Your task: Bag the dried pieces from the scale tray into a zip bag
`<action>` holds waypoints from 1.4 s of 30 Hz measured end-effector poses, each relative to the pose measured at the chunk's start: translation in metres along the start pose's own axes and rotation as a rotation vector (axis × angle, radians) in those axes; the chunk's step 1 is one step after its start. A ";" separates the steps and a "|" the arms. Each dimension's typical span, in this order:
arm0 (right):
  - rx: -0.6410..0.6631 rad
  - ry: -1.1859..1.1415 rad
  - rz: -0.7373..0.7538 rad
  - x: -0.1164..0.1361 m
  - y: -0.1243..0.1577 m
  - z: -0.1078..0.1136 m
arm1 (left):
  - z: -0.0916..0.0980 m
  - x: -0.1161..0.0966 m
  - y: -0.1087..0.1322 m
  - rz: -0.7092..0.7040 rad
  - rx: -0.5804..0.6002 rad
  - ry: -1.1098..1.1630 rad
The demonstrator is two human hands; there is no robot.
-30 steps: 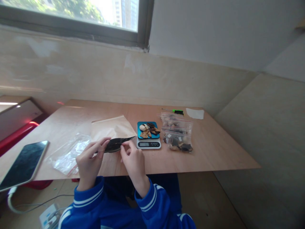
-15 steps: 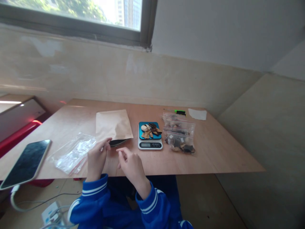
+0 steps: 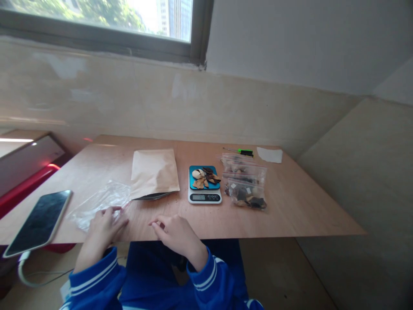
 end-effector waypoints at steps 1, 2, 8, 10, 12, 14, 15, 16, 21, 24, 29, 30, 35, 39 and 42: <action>0.005 0.008 0.000 0.000 0.000 -0.001 | 0.001 0.001 0.000 0.012 0.016 0.018; 0.008 0.016 0.000 0.000 0.001 -0.001 | 0.002 0.001 0.000 0.021 0.026 0.035; 0.012 0.019 -0.008 -0.004 0.003 0.003 | 0.013 -0.015 0.004 0.077 0.050 0.122; 0.009 0.015 -0.015 -0.006 0.004 0.005 | 0.015 -0.019 0.006 0.102 0.027 0.117; 0.005 0.008 -0.017 -0.007 0.005 0.006 | 0.018 -0.024 0.009 0.126 -0.035 0.090; 0.002 -0.012 -0.008 -0.007 0.005 0.006 | 0.023 -0.031 0.012 0.131 -0.130 0.062; -0.001 -0.027 -0.001 -0.007 0.005 0.006 | 0.026 -0.037 0.013 0.127 -0.184 0.059; -0.008 -0.045 0.008 -0.006 0.005 0.005 | 0.030 -0.044 0.015 0.121 -0.238 0.068; -0.247 -0.225 0.063 0.002 0.001 0.005 | 0.048 -0.100 0.033 0.032 -0.474 0.248; -0.437 -0.425 0.054 0.001 -0.001 0.005 | 0.044 -0.140 0.042 -0.191 -0.396 0.431; -0.536 -0.614 0.009 -0.012 -0.001 0.013 | 0.016 -0.179 0.043 -0.376 -0.166 0.586; -0.554 -0.621 -0.005 -0.016 0.000 0.017 | 0.011 -0.182 0.042 -0.385 -0.146 0.604; -0.649 -0.598 -0.057 -0.031 0.005 0.030 | -0.002 -0.190 0.041 -0.416 -0.009 0.718; -0.659 -0.551 -0.050 -0.031 0.005 0.033 | -0.006 -0.195 0.042 -0.432 0.060 0.740; -0.656 -0.502 -0.058 -0.036 0.004 0.034 | -0.006 -0.194 0.041 -0.422 0.030 0.713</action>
Point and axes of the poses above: each hand's wrist, its own y-axis away from the middle knuckle, its own z-axis out of the back of the hand, x = y × z, the point moved 3 cm from there along -y, towards the middle knuckle, and after that the axes turned 8 degrees about x, right-handed, at the moved point
